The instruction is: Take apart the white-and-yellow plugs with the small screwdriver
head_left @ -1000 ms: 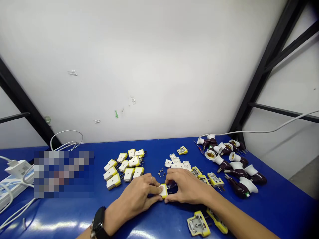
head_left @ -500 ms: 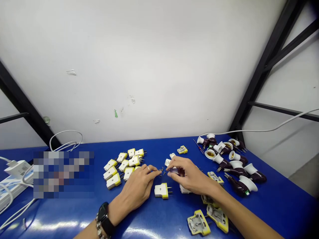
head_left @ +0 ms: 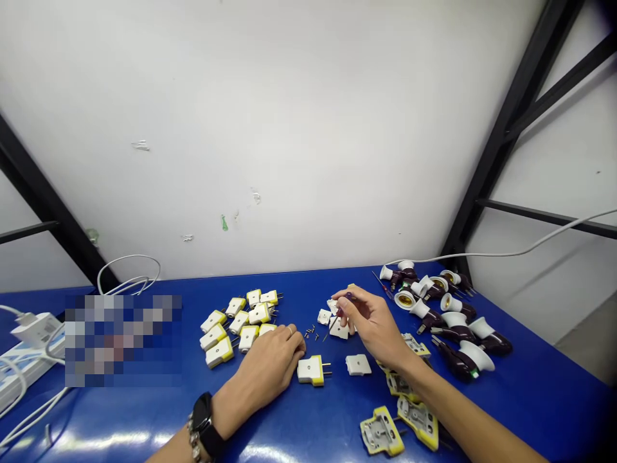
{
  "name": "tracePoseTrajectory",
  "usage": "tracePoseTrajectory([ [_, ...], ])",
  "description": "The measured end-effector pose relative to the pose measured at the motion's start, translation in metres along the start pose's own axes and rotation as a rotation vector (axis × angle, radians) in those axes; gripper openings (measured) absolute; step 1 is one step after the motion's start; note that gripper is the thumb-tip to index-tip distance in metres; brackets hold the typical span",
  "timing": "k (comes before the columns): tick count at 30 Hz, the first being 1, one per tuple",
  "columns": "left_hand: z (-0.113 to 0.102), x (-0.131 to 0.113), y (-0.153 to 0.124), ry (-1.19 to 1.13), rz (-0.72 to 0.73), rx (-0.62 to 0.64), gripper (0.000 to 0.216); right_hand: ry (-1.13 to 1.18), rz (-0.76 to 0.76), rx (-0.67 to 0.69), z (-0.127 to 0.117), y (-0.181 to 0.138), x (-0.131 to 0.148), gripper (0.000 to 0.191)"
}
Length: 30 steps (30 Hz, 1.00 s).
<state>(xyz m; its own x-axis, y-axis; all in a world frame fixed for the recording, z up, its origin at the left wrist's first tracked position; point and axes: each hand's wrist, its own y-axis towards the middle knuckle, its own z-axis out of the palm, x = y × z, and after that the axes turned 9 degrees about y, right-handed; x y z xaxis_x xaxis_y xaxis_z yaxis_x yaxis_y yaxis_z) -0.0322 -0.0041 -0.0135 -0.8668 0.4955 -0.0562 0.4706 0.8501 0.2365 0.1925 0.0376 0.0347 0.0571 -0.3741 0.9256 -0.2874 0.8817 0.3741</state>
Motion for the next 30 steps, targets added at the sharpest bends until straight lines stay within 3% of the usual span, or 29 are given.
tracePoseTrajectory([
  [4,-0.003,-0.001,-0.003,-0.228,-0.113,-0.096,0.017,0.206,0.091,0.002,0.004,0.002,-0.002,0.041],
  [11,-0.011,-0.006,-0.001,-0.663,-0.257,-0.269,0.02,0.295,0.121,-0.042,0.005,0.003,-0.003,0.044],
  [22,-0.01,-0.007,-0.001,-0.695,-0.274,-0.277,0.023,0.261,0.08,-0.08,0.006,0.002,0.0,0.042],
  [30,-0.006,-0.007,-0.003,-0.589,-0.245,-0.358,0.016,0.185,0.01,0.002,0.008,-0.004,0.003,0.032],
])
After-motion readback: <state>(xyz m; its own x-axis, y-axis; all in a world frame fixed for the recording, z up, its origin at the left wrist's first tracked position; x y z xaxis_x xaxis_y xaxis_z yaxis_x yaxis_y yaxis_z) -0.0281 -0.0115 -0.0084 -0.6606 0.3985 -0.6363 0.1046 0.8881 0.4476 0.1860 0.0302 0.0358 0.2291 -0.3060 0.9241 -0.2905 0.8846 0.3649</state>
